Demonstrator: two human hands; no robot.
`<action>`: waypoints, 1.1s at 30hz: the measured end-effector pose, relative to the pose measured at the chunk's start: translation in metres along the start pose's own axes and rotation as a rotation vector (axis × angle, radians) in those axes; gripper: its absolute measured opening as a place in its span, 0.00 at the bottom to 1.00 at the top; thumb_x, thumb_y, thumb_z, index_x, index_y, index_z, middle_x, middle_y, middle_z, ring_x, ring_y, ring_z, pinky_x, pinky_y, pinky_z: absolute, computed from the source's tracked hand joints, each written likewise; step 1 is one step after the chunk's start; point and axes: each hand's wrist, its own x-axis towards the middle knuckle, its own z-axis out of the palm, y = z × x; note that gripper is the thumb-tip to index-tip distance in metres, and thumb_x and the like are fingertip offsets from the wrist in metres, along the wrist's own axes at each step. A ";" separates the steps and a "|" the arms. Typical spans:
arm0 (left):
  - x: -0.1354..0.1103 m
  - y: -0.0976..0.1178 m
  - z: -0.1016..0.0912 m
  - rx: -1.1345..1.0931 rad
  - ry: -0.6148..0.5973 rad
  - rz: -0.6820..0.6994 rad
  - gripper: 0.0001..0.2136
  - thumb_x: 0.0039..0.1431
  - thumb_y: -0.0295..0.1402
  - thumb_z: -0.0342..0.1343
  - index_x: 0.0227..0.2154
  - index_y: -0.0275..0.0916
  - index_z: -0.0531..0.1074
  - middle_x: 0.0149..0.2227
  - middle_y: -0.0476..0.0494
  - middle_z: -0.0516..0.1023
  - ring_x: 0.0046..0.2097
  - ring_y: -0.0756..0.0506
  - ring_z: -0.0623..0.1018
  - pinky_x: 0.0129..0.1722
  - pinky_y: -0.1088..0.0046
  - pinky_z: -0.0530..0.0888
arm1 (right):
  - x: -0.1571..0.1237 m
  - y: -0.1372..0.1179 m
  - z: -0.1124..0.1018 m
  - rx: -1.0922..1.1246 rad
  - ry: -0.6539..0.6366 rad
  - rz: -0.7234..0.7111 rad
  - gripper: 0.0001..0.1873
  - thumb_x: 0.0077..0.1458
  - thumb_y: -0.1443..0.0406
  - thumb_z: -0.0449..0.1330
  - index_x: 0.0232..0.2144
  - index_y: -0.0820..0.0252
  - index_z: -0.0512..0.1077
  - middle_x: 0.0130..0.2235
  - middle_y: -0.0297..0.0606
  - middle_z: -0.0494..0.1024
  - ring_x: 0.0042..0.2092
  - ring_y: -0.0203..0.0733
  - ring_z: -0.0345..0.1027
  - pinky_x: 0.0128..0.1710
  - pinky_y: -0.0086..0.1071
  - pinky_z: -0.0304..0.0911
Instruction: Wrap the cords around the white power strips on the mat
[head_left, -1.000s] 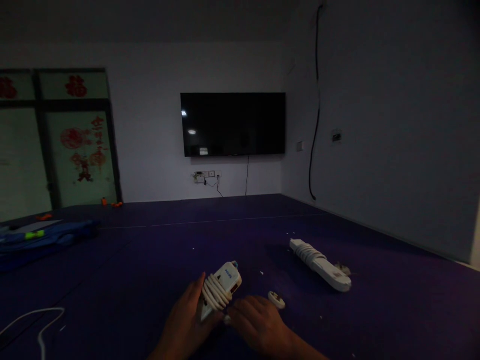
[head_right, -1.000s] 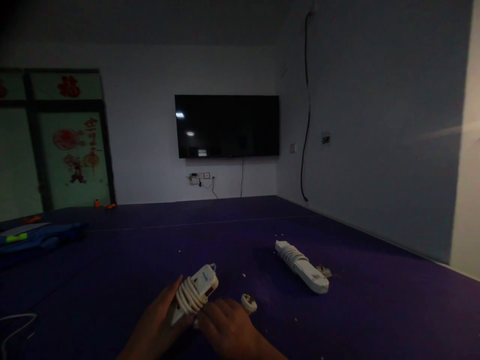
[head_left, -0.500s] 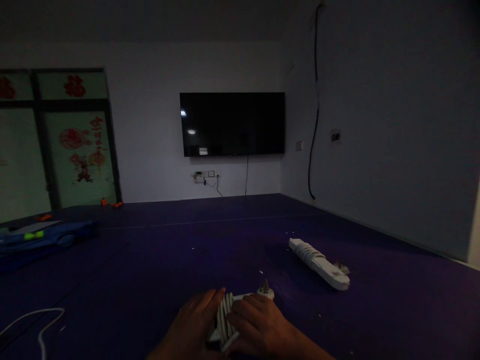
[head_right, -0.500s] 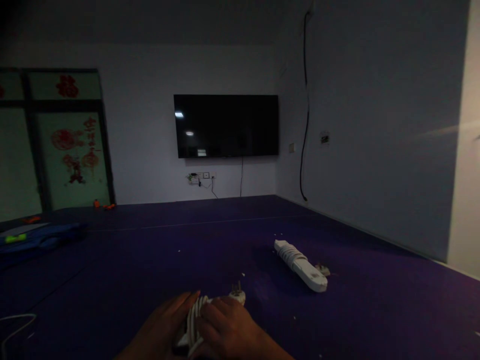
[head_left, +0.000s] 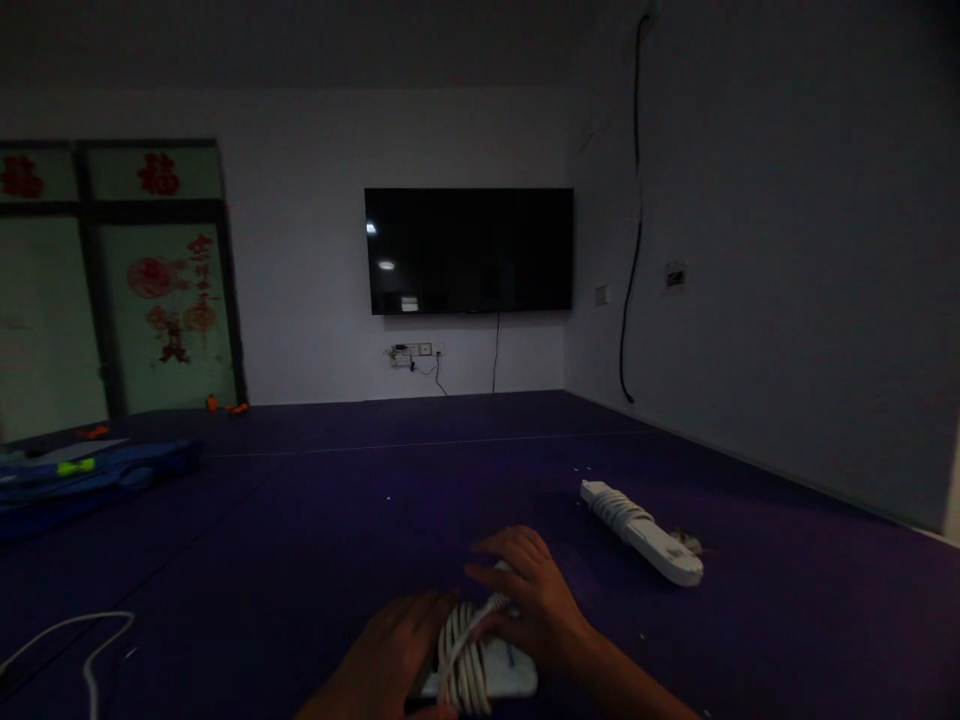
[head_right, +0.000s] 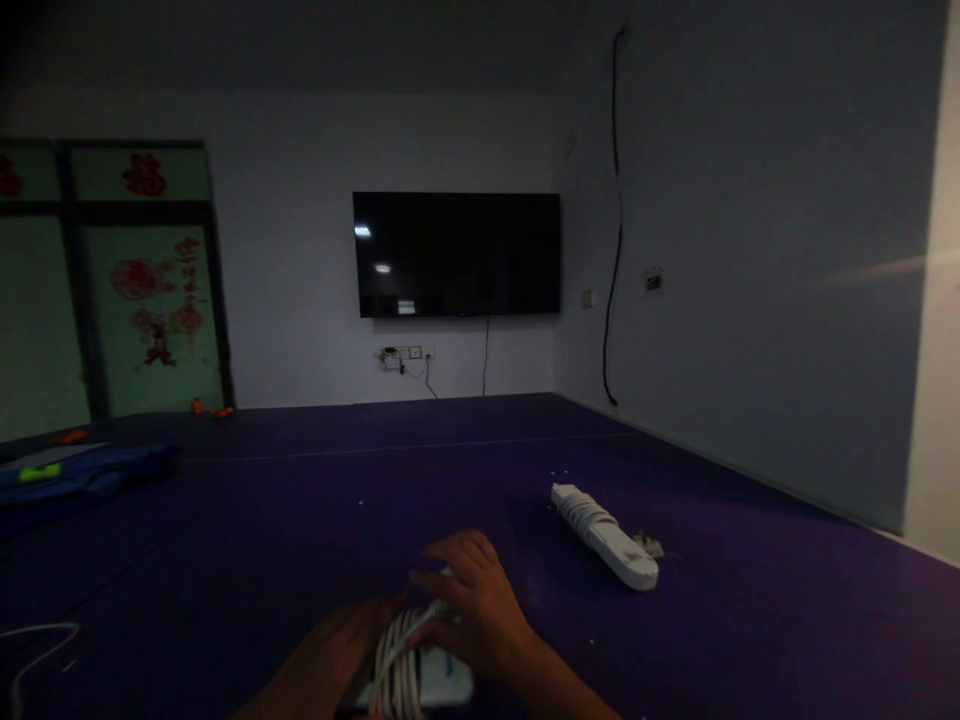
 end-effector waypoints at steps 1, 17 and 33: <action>-0.001 -0.001 0.002 0.004 -0.011 0.010 0.36 0.53 0.51 0.52 0.62 0.43 0.51 0.57 0.36 0.67 0.55 0.36 0.69 0.53 0.60 0.67 | 0.000 0.001 0.001 0.033 -0.027 0.039 0.25 0.49 0.49 0.60 0.47 0.53 0.69 0.48 0.44 0.73 0.49 0.48 0.64 0.48 0.46 0.58; 0.002 0.002 0.011 0.408 0.069 0.296 0.25 0.62 0.48 0.40 0.61 0.55 0.48 0.50 0.38 0.72 0.44 0.41 0.75 0.40 0.66 0.73 | -0.017 0.023 0.030 1.398 -0.190 0.898 0.30 0.32 0.65 0.72 0.43 0.54 0.73 0.40 0.36 0.75 0.29 0.32 0.66 0.29 0.27 0.62; -0.005 -0.005 0.030 0.002 0.071 0.024 0.30 0.49 0.49 0.57 0.53 0.41 0.62 0.50 0.37 0.73 0.49 0.39 0.73 0.49 0.65 0.70 | -0.033 0.027 0.060 1.779 -0.181 0.860 0.36 0.35 0.60 0.72 0.49 0.55 0.68 0.44 0.41 0.73 0.42 0.43 0.70 0.46 0.41 0.58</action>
